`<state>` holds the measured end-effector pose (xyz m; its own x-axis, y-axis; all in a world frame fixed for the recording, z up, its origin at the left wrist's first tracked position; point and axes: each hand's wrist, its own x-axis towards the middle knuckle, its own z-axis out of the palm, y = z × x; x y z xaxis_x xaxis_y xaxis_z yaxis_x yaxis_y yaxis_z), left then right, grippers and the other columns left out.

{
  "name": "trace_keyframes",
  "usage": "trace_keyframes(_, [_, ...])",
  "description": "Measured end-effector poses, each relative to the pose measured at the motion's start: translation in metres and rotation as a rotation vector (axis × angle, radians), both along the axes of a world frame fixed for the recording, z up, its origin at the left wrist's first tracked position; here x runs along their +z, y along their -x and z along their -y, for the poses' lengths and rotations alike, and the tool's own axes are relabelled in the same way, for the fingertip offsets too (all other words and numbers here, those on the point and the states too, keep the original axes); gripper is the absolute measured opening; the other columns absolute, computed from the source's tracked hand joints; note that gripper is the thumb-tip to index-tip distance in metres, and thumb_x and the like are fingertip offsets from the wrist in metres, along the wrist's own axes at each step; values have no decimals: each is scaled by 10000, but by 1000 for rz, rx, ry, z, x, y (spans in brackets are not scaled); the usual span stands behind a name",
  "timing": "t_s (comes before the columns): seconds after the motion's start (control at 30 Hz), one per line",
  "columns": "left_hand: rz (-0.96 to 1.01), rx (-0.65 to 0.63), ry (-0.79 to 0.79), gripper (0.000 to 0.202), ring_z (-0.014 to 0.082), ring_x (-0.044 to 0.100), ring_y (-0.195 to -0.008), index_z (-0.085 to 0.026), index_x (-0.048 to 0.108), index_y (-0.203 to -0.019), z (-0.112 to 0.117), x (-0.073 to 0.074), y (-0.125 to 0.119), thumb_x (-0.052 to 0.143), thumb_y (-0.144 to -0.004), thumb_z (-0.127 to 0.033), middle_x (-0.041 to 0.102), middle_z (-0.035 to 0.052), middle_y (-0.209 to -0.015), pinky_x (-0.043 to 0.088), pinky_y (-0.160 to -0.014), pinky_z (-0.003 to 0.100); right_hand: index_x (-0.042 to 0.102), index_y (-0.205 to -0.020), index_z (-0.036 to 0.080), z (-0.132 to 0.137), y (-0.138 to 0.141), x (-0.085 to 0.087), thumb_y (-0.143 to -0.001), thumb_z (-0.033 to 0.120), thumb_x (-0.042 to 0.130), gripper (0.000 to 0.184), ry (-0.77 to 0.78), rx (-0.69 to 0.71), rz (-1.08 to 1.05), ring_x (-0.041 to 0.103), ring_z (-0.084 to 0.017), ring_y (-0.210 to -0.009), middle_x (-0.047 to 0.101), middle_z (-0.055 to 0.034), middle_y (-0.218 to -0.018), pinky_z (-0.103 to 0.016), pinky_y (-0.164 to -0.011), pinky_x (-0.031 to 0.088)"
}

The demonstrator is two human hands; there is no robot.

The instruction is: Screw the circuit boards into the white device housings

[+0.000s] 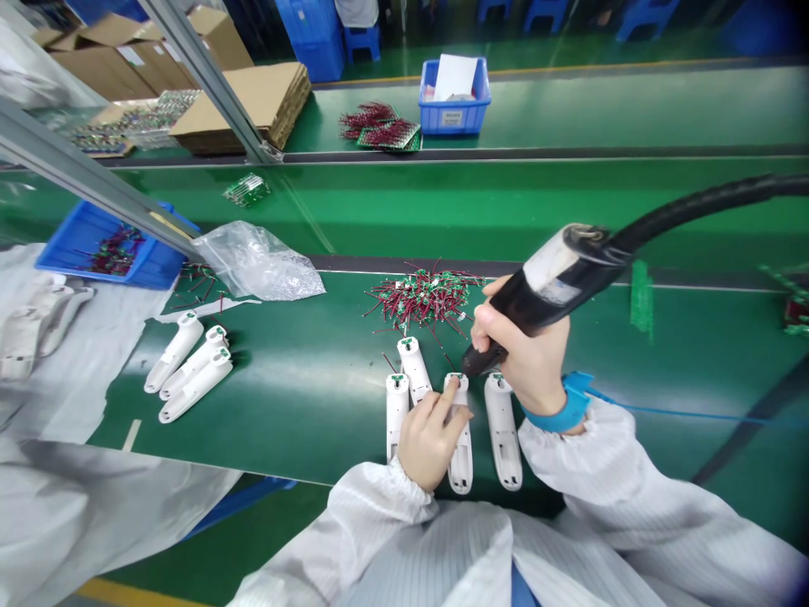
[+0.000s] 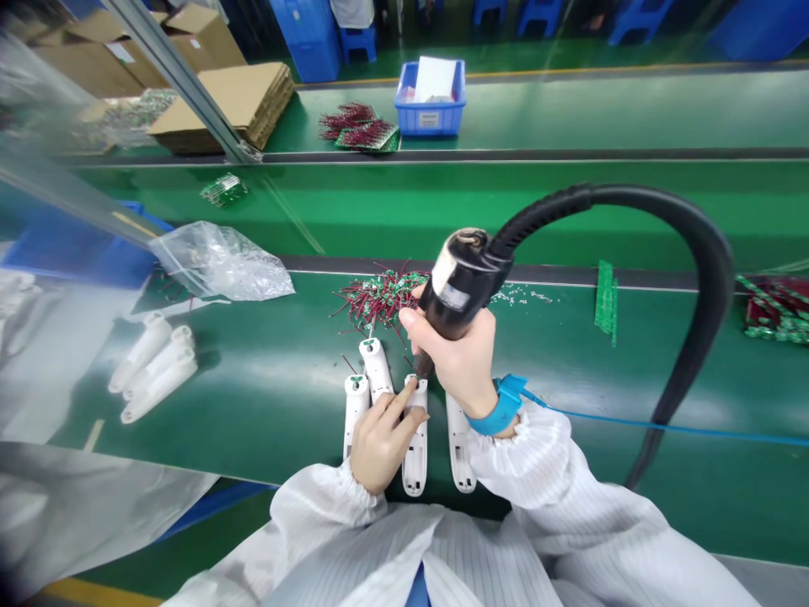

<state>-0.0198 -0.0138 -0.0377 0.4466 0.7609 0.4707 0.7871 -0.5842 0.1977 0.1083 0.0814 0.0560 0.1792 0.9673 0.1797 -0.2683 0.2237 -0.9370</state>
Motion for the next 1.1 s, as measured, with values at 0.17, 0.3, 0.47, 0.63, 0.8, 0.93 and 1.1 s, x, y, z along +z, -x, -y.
trace_keyframes(0.17, [-8,4,-4,101,190,585,-766,-193,672,-819,1,-2,0,606,-884,-151,670,119,-1245,481,-631,299,611,-828,182,-3,2,3,-722,222,740,172,54,21,23,481,-85,-392,549,67,-492,-224,-409,409])
trace_keyframes(0.3, [-19,18,-14,82,192,587,-766,-194,669,-809,1,-2,-1,629,-871,-158,675,115,-1237,471,-614,295,595,-795,179,-6,4,2,-720,238,749,181,81,61,51,497,-84,-402,565,61,-502,-219,-425,420])
trace_keyframes(0.47, [1,17,-1,65,195,588,-761,-195,672,-819,0,-4,-1,639,-867,-167,675,107,-1240,481,-605,306,618,-841,167,-10,7,-2,-709,264,768,223,132,84,49,493,-82,-404,567,58,-514,-218,-424,422])
trace_keyframes(0.63, [234,-21,134,101,201,606,-832,-187,682,-833,-3,4,2,604,-895,-168,684,109,-1214,543,-705,340,614,-892,181,-6,0,7,-718,265,761,242,70,141,21,485,-84,-406,542,69,-516,-228,-426,417])
trace_keyframes(0.8, [602,7,302,65,199,628,-877,-189,681,-797,-9,25,2,666,-860,-186,738,79,-1005,548,-768,358,604,-908,208,9,-12,36,-750,250,719,200,-42,182,-131,441,-82,-380,503,70,-511,-236,-384,368])
trace_keyframes(0.93, [709,-16,342,88,172,634,-764,-177,667,-770,-12,36,-1,681,-853,-204,728,40,-776,533,-701,307,598,-887,225,22,-15,51,-759,288,731,195,-60,259,-207,398,-76,-350,487,66,-506,-236,-352,318])
trace_keyframes(1.1, [730,-32,339,146,163,632,-730,-172,644,-736,-12,41,-3,663,-869,-229,712,34,-729,513,-661,280,597,-864,260,28,-14,50,-729,328,769,229,-47,241,-206,386,-86,-336,478,64,-499,-258,-335,294])
